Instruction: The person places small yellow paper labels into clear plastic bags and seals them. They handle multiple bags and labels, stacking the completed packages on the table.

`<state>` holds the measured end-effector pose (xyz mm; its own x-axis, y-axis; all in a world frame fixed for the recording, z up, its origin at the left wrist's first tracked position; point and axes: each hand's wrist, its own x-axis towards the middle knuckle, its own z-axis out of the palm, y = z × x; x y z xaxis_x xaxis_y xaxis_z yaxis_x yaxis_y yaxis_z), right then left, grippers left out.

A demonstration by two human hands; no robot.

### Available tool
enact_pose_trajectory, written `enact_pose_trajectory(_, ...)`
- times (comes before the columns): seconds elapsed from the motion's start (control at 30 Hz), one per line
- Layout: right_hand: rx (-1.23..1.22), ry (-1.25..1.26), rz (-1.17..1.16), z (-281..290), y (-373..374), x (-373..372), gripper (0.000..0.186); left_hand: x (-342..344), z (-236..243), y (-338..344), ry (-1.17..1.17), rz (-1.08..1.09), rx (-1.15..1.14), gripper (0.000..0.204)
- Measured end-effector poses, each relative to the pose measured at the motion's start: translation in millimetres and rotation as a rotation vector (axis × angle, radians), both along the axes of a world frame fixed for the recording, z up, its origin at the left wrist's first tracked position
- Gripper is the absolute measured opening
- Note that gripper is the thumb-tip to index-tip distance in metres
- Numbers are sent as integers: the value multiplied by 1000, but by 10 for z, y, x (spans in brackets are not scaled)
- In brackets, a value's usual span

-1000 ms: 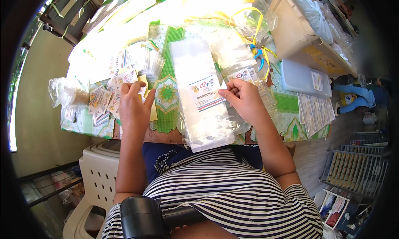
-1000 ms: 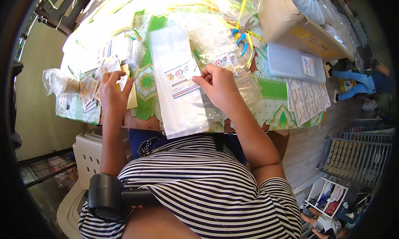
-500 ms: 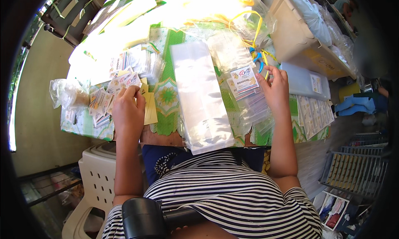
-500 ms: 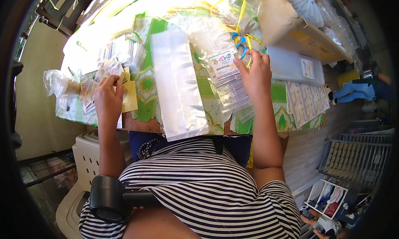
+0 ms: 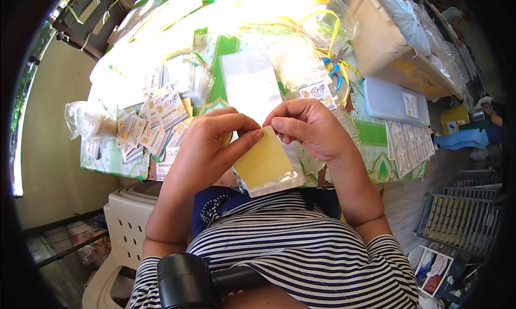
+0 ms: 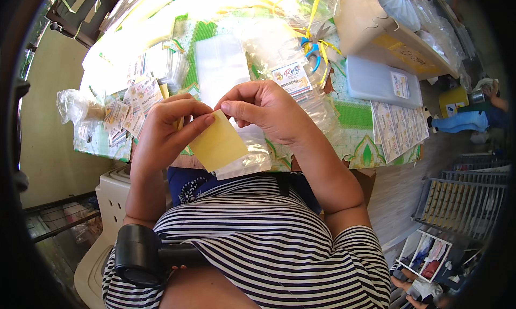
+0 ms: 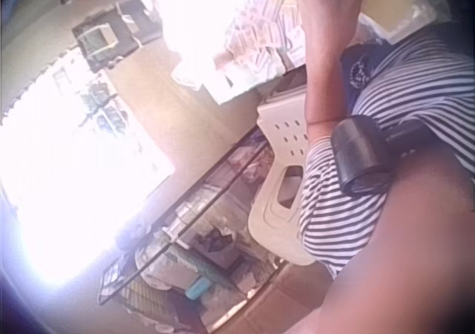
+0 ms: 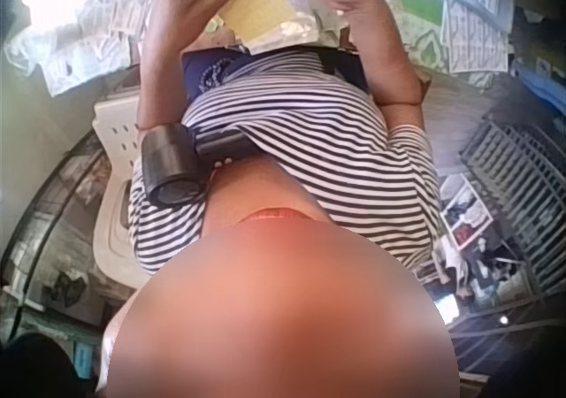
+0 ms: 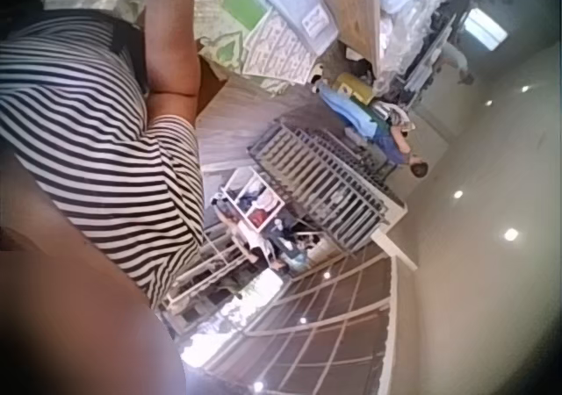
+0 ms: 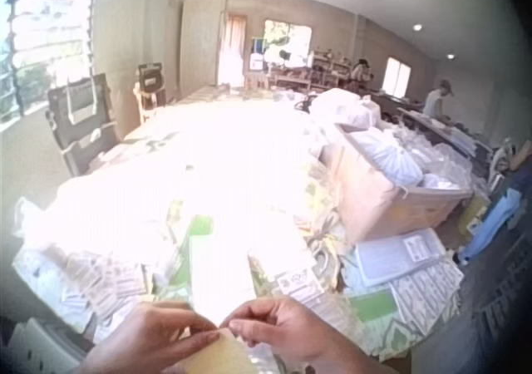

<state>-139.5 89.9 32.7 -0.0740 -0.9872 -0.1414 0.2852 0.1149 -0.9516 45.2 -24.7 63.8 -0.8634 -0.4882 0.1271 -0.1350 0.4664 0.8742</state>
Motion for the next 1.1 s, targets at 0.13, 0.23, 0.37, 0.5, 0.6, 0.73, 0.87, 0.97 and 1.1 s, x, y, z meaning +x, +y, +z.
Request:
enact_pose_trajectory(0.13,14,49,-10,34,-1,21,16,7,-2,-4,-26,-4,14,12)
enact_pose_trajectory(0.23,10,304,-72,119,26,68,14,-2,21,-21,-37,-18,-11,12)
enact_pose_trajectory(0.37,-150,817,-160,188,49,136,16,-11,53,-34,-87,-29,-40,16)
enact_pose_trajectory(0.5,-275,933,-196,166,45,179,17,-32,59,-42,-98,-40,-27,17)
enact_pose_trajectory(0.6,-340,1012,-230,133,36,195,16,-43,55,-52,-116,-45,-31,18)
enact_pose_trajectory(0.73,-359,1112,-256,111,42,221,10,-58,43,-65,-123,-37,-13,18)
enact_pose_trajectory(0.87,-409,1195,-292,91,29,243,10,-68,23,-69,-143,-16,16,17)
enact_pose_trajectory(0.97,-435,1267,-312,69,16,262,11,-71,12,-76,-157,-28,28,14)
enact_pose_trajectory(1.1,-477,1360,-320,44,4,275,13,-73,3,-88,-161,-37,25,14)
